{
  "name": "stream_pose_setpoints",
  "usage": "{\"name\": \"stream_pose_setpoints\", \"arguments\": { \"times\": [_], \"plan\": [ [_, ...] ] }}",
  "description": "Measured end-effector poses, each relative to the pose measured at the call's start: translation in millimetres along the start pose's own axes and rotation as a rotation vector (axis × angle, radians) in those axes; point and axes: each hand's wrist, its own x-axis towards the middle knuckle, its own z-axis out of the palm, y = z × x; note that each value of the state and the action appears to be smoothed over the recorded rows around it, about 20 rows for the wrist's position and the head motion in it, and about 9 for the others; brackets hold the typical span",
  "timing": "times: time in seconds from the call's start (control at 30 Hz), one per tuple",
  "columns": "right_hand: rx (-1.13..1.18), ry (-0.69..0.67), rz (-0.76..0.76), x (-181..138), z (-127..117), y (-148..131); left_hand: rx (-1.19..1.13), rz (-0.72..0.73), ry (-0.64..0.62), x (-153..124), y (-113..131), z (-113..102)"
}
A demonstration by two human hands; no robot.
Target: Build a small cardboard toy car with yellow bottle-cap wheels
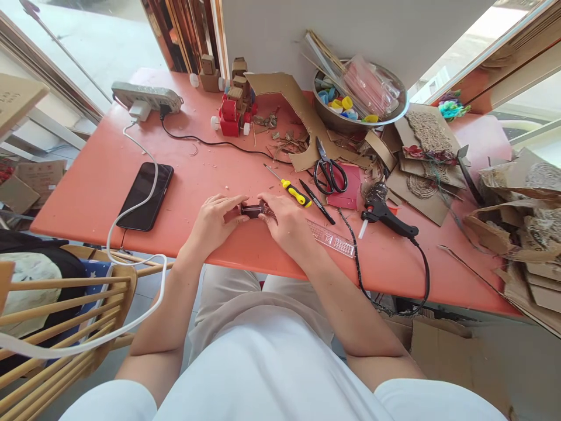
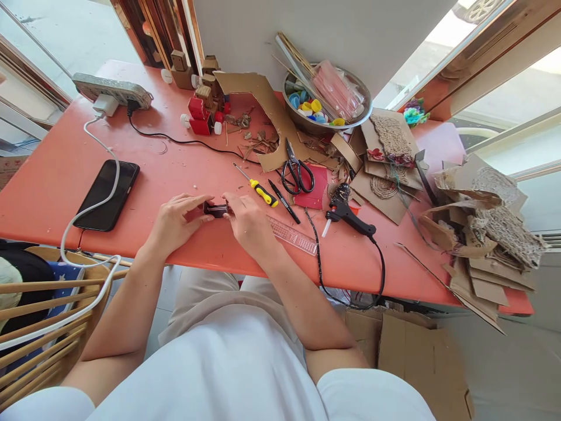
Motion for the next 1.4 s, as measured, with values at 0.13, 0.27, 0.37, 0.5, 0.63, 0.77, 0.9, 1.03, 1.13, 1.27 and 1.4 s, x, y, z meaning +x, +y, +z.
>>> {"name": "stream_pose_setpoints", "arguments": {
  "times": [0.13, 0.27, 0.37, 0.5, 0.63, 0.77, 0.9, 1.03, 1.13, 1.27, 1.4],
  "plan": [
    [-0.034, -0.022, -0.006, 1.2, 1.1, -0.7, -0.012, -0.024, 0.014, -0.6, 1.5, -1.0],
    [-0.031, -0.021, -0.021, 1.7, 1.3, 0.2, -0.021, -0.02, 0.021, -0.2, 1.4, 0.0],
    [-0.008, -0.014, -0.031, 2.0, 1.2, 2.0, -0.041, -0.011, 0.029, 0.7, 0.7, 1.5],
    [0.061, 0.004, -0.024, 1.5, 0.8, 5.6, -0.093, -0.006, 0.047, 0.2, -1.2, 2.5],
    [0.145, 0.029, 0.005, -0.4, -1.2, 6.8, -0.197, -0.053, 0.059, -2.3, -1.9, 2.1],
    [0.175, 0.031, 0.012, -1.9, -3.5, 6.3, -0.228, -0.088, 0.065, -3.0, 0.5, 2.0],
    [0.159, 0.035, 0.005, -1.2, -2.6, 7.8, -0.143, -0.1, 0.05, -1.8, 3.0, 1.2],
    [0.163, 0.037, 0.018, 0.9, -1.1, 8.3, -0.104, -0.113, 0.04, -0.7, 3.9, 0.2],
    [0.163, 0.035, 0.027, 1.9, -0.4, 7.4, -0.123, -0.123, 0.041, 0.3, 3.8, 0.4],
    [0.246, 0.046, 0.067, 1.5, 0.3, 8.2, -0.235, -0.144, 0.058, 0.8, 4.8, -0.2],
    [0.547, 0.004, 0.103, 1.9, -6.3, 10.1, -0.618, -0.179, 0.12, -0.8, 8.2, -3.7]
  ]
}}
